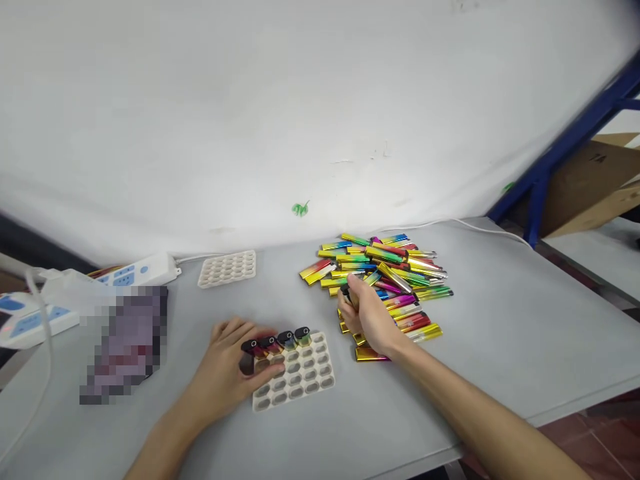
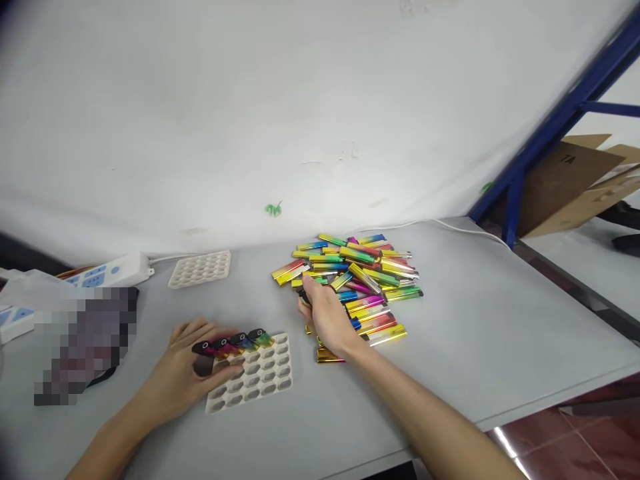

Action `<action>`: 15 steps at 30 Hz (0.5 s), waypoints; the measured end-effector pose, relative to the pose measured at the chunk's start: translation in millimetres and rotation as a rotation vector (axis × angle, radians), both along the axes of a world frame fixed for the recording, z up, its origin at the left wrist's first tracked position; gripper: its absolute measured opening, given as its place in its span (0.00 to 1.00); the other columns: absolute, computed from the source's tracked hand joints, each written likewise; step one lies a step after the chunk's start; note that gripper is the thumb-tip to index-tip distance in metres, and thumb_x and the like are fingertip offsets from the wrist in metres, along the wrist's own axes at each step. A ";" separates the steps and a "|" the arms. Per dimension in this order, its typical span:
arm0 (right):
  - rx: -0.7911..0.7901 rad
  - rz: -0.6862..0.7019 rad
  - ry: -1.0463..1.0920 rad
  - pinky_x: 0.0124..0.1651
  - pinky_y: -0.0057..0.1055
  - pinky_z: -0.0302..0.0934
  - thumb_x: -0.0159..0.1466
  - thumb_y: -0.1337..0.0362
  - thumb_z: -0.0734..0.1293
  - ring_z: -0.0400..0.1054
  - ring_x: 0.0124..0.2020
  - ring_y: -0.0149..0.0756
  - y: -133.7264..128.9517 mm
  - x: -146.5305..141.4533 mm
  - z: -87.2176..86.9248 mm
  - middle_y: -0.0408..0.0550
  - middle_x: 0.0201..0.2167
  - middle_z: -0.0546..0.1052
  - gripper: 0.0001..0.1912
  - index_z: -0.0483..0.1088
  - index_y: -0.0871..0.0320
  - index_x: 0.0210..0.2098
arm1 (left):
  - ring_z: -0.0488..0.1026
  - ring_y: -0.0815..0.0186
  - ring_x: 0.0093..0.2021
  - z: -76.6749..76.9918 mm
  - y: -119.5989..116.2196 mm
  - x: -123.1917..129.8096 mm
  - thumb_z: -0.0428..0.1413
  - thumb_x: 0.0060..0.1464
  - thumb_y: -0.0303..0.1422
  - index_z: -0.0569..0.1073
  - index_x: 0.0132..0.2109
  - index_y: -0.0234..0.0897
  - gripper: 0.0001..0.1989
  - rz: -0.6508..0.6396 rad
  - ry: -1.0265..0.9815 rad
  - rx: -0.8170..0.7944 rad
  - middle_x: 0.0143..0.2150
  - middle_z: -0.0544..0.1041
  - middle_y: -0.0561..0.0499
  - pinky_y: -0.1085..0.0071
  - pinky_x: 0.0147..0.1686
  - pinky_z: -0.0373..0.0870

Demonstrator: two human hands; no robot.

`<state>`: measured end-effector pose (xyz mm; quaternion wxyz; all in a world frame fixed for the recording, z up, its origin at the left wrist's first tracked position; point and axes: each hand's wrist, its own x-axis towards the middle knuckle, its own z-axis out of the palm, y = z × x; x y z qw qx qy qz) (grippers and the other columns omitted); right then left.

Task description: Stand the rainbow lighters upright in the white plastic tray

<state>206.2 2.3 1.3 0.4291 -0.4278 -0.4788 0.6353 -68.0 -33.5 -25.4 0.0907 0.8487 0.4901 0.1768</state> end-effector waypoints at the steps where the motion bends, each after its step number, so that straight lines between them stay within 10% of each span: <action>1: -0.020 0.007 0.011 0.20 0.28 0.32 0.68 0.39 0.53 0.35 0.16 0.25 -2.0 -0.4 -0.9 0.35 0.14 0.44 0.32 0.52 0.55 0.18 | 0.69 0.60 0.41 0.6 0.0 0.2 0.62 0.53 0.49 0.73 0.49 0.45 0.20 -0.005 0.000 -0.004 0.38 0.78 0.55 0.61 0.45 0.59; 5: -0.019 0.038 0.068 0.19 0.25 0.40 0.68 0.39 0.55 0.43 0.16 0.24 -9.9 -2.4 2.5 0.35 0.18 0.53 0.28 0.66 0.57 0.30 | 0.68 0.61 0.41 2.1 -0.4 0.9 0.61 0.54 0.48 0.73 0.50 0.45 0.20 -0.004 -0.003 -0.011 0.37 0.77 0.56 0.61 0.45 0.58; 9: 0.038 0.085 0.078 0.18 0.24 0.52 0.66 0.42 0.61 0.61 0.19 0.29 -15.5 -3.5 5.1 0.36 0.23 0.66 0.20 0.60 0.52 0.38 | 0.68 0.61 0.41 4.4 -1.5 -0.3 0.60 0.56 0.48 0.72 0.50 0.45 0.19 -0.005 -0.007 -0.038 0.38 0.78 0.55 0.61 0.45 0.58; 15: -0.107 0.077 0.143 0.18 0.23 0.36 0.67 0.39 0.56 0.39 0.14 0.23 -12.1 -2.3 -3.9 0.33 0.14 0.51 0.29 0.63 0.57 0.25 | 0.67 0.60 0.41 7.6 -1.0 -2.6 0.60 0.55 0.49 0.73 0.50 0.44 0.20 0.016 -0.006 -0.058 0.36 0.77 0.55 0.61 0.45 0.59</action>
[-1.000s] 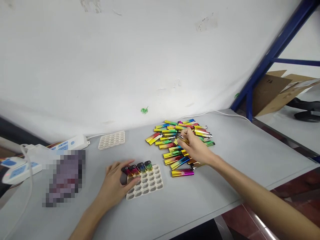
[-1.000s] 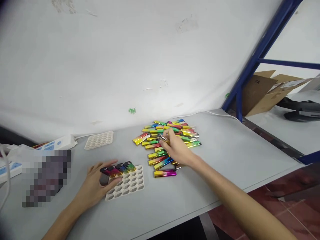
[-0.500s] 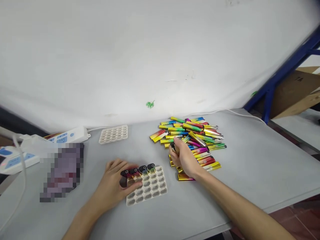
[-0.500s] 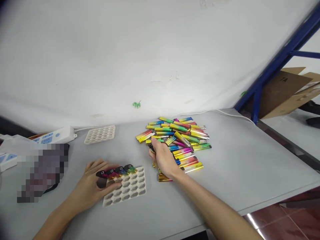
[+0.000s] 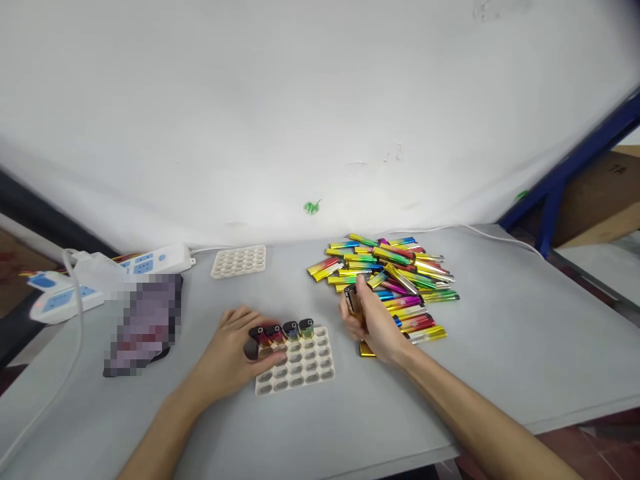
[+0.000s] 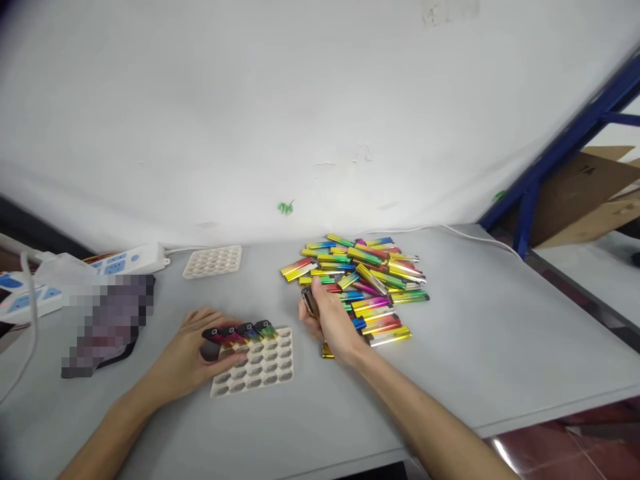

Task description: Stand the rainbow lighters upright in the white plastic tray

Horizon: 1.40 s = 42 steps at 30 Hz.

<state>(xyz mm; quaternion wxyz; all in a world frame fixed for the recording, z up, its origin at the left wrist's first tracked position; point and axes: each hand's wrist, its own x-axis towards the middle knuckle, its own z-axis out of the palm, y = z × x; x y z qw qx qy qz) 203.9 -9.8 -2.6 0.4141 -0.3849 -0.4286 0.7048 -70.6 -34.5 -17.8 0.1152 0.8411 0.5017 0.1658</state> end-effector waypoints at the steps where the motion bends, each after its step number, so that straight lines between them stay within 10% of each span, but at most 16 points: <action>1: -0.008 -0.013 -0.002 0.18 0.24 0.35 0.67 0.39 0.55 0.39 0.14 0.23 0.9 0.0 -0.6 0.34 0.13 0.49 0.32 0.60 0.57 0.20 | 0.68 0.60 0.41 0.0 0.3 0.0 0.60 0.55 0.49 0.73 0.50 0.44 0.20 0.007 0.000 0.003 0.36 0.77 0.55 0.61 0.45 0.59; 8: -0.077 -0.096 0.050 0.18 0.27 0.31 0.66 0.49 0.56 0.36 0.14 0.24 2.8 -1.6 3.5 0.36 0.11 0.47 0.29 0.53 0.56 0.12 | 0.68 0.61 0.41 -1.6 0.8 -0.6 0.61 0.53 0.48 0.73 0.47 0.42 0.20 0.025 -0.018 0.002 0.37 0.77 0.54 0.61 0.46 0.62; 25: 0.105 -0.232 -0.068 0.18 0.28 0.37 0.66 0.38 0.53 0.39 0.13 0.26 4.7 -5.2 -10.1 0.36 0.11 0.48 0.32 0.54 0.54 0.16 | 0.69 0.60 0.41 -0.5 -0.1 0.6 0.62 0.53 0.48 0.74 0.48 0.40 0.21 0.029 -0.064 0.036 0.37 0.77 0.52 0.63 0.43 0.67; 34: 0.501 -0.191 -0.369 0.42 0.31 0.60 0.64 0.48 0.66 0.67 0.38 0.34 -2.0 -4.2 -2.0 0.45 0.35 0.74 0.17 0.71 0.56 0.37 | 0.69 0.59 0.41 1.5 -0.4 2.1 0.61 0.53 0.50 0.75 0.48 0.40 0.22 0.023 -0.045 0.028 0.37 0.77 0.52 0.63 0.44 0.66; 42: 0.500 -0.045 -0.314 0.45 0.38 0.66 0.59 0.53 0.73 0.75 0.38 0.38 -4.9 -7.4 -9.6 0.42 0.32 0.77 0.16 0.66 0.54 0.38 | 0.70 0.55 0.48 2.9 -3.5 -9.5 0.65 0.44 0.54 0.74 0.51 0.41 0.31 0.002 -0.021 0.014 0.47 0.76 0.49 0.58 0.50 0.67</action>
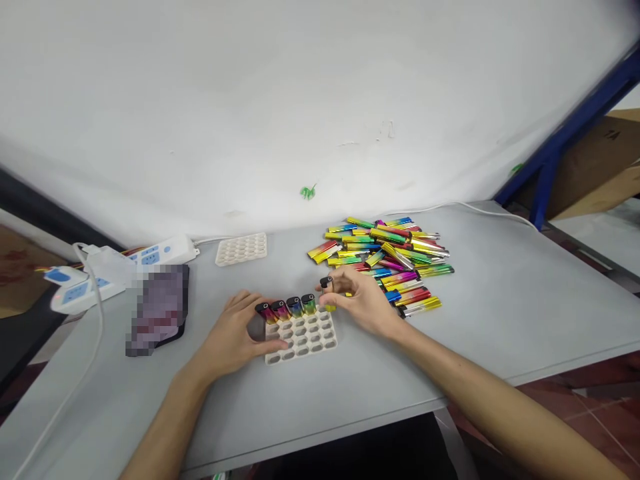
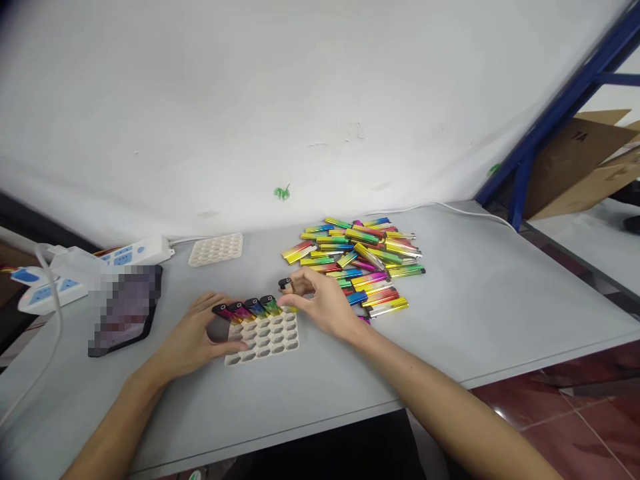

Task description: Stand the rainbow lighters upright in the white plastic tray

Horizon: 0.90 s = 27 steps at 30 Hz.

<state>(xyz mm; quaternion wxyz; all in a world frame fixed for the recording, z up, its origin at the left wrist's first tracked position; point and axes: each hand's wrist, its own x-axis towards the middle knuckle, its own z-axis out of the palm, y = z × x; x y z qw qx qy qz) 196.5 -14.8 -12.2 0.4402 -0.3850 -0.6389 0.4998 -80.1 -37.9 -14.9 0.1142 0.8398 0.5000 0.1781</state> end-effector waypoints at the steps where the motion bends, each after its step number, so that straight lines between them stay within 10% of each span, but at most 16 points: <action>1: 0.010 0.026 -0.021 0.44 0.38 0.67 0.59 0.53 0.72 0.75 0.37 0.38 -0.9 -0.7 -0.3 0.43 0.32 0.78 0.15 0.66 0.54 0.38 | 0.70 0.54 0.49 -0.4 -0.4 -0.9 0.65 0.43 0.56 0.75 0.50 0.41 0.32 -0.011 0.006 -0.009 0.48 0.76 0.48 0.58 0.50 0.67; 20: 0.466 0.011 -0.606 0.43 0.37 0.59 0.63 0.50 0.70 0.69 0.41 0.43 2.4 7.7 7.5 0.50 0.37 0.79 0.15 0.72 0.54 0.39 | 0.71 0.54 0.47 -6.0 1.3 -1.8 0.64 0.44 0.56 0.77 0.33 0.41 0.23 0.002 0.034 -0.004 0.44 0.76 0.48 0.57 0.46 0.70; 27: 0.511 -0.343 -0.652 0.45 0.41 0.61 0.71 0.57 0.60 0.67 0.41 0.43 -0.8 57.8 23.5 0.49 0.37 0.79 0.14 0.73 0.55 0.37 | 0.70 0.52 0.50 -9.3 1.0 -1.8 0.62 0.46 0.57 0.76 0.36 0.39 0.25 0.043 0.017 0.004 0.47 0.76 0.45 0.58 0.46 0.70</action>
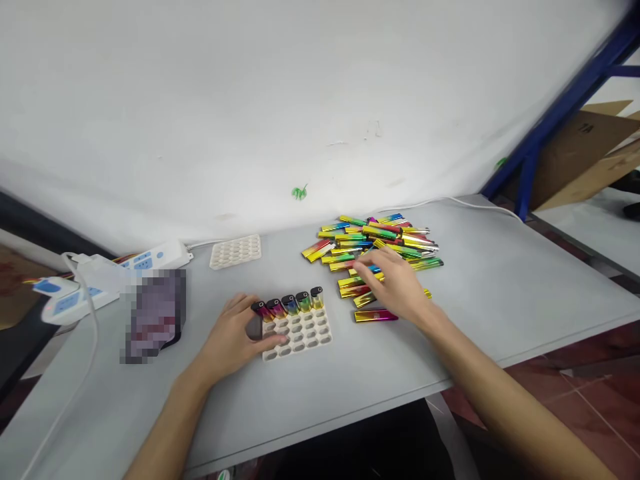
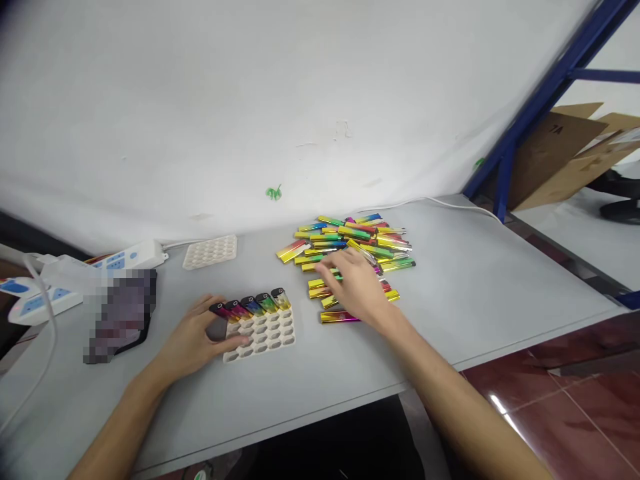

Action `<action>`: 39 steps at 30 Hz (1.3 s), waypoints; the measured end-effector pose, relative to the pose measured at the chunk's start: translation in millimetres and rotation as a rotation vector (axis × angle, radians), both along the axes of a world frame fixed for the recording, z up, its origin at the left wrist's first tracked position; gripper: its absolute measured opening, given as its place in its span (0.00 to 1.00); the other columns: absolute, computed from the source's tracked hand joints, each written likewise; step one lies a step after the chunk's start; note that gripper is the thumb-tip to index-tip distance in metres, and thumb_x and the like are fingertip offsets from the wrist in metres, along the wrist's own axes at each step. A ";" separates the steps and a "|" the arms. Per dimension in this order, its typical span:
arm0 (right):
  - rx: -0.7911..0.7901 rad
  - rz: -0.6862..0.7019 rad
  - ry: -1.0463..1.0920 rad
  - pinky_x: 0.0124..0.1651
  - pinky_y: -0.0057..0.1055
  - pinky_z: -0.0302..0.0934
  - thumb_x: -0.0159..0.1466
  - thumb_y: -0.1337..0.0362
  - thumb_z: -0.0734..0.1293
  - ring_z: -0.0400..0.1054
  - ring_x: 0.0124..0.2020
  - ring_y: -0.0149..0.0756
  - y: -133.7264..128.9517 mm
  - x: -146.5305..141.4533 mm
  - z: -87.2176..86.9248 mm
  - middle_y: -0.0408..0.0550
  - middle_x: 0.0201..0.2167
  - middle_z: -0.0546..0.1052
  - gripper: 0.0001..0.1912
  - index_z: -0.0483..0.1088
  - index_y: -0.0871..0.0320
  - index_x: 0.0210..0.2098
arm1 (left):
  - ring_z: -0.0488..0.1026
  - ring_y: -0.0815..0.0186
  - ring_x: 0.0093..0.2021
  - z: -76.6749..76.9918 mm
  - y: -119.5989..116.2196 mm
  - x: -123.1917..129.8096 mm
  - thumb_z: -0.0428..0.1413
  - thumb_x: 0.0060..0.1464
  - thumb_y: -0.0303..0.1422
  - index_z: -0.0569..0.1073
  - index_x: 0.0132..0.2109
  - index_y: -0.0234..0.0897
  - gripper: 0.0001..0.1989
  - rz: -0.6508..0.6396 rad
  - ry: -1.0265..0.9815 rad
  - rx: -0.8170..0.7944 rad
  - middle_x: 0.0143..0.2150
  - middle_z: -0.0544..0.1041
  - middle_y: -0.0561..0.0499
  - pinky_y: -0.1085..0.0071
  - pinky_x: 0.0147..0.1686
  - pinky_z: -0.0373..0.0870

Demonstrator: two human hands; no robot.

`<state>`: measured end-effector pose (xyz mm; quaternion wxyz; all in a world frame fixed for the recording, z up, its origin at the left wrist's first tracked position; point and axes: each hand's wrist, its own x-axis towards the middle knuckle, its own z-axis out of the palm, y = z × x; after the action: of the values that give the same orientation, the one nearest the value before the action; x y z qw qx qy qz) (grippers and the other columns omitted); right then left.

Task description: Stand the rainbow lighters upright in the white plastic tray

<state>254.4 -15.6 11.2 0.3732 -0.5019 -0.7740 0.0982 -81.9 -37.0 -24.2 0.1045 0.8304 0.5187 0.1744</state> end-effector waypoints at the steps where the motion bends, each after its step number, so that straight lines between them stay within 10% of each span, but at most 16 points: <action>1: 0.001 -0.017 -0.032 0.44 0.41 0.61 0.71 0.57 0.60 0.67 0.40 0.44 -4.6 10.4 -0.7 0.49 0.36 0.78 0.13 0.73 0.55 0.36 | 0.70 0.52 0.50 0.2 0.4 0.4 0.62 0.46 0.57 0.76 0.35 0.38 0.25 0.003 0.002 -0.002 0.48 0.76 0.45 0.58 0.47 0.70; 13: 0.019 0.013 -0.436 0.47 0.46 0.65 0.66 0.60 0.65 0.65 0.46 0.48 -72.3 39.7 -33.4 0.55 0.46 0.72 0.10 0.74 0.55 0.44 | 0.68 0.55 0.45 0.6 2.8 19.6 0.62 0.48 0.54 0.73 0.34 0.38 0.23 0.076 -0.055 -0.027 0.39 0.74 0.48 0.59 0.46 0.67; 21: -0.311 0.027 0.239 0.51 0.44 0.63 0.65 0.55 0.68 0.69 0.50 0.45 -69.4 37.6 -17.3 0.50 0.45 0.75 0.09 0.69 0.53 0.39 | 0.67 0.51 0.52 -2.5 -37.8 21.3 0.57 0.55 0.52 0.65 0.57 0.39 0.29 0.318 -0.102 0.000 0.52 0.73 0.45 0.50 0.56 0.63; 26: -0.636 0.158 0.819 0.29 0.31 0.62 0.67 0.49 0.64 0.68 0.25 0.33 -53.2 13.1 -6.3 0.37 0.25 0.71 0.15 0.57 0.50 0.41 | 0.66 0.50 0.55 -13.3 -90.0 38.8 0.53 0.61 0.46 0.67 0.56 0.38 0.22 0.408 -0.081 0.213 0.53 0.72 0.42 0.48 0.57 0.63; 30: -0.759 0.218 0.987 0.19 0.24 0.42 0.66 0.43 0.61 0.45 0.15 0.24 -27.2 -16.0 -9.1 0.32 0.18 0.56 0.19 0.62 0.53 0.37 | 0.66 0.51 0.58 -14.1 -105.0 65.2 0.54 0.62 0.40 0.66 0.58 0.40 0.20 0.300 -0.020 0.265 0.58 0.71 0.43 0.51 0.57 0.63; 39: -0.820 0.193 1.041 0.19 0.28 0.36 0.64 0.38 0.58 0.41 0.14 0.25 -4.1 -45.7 -14.5 0.36 0.11 0.52 0.32 0.58 0.56 0.17 | 0.61 0.51 0.66 -15.8 -105.2 79.0 0.53 0.63 0.39 0.60 0.64 0.37 0.25 0.256 0.075 0.154 0.65 0.66 0.41 0.52 0.61 0.64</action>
<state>208.7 -19.7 -3.3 0.4665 -0.4186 -0.4343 0.6469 -2.9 -142.2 -39.9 -0.0019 0.7691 0.6088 0.1946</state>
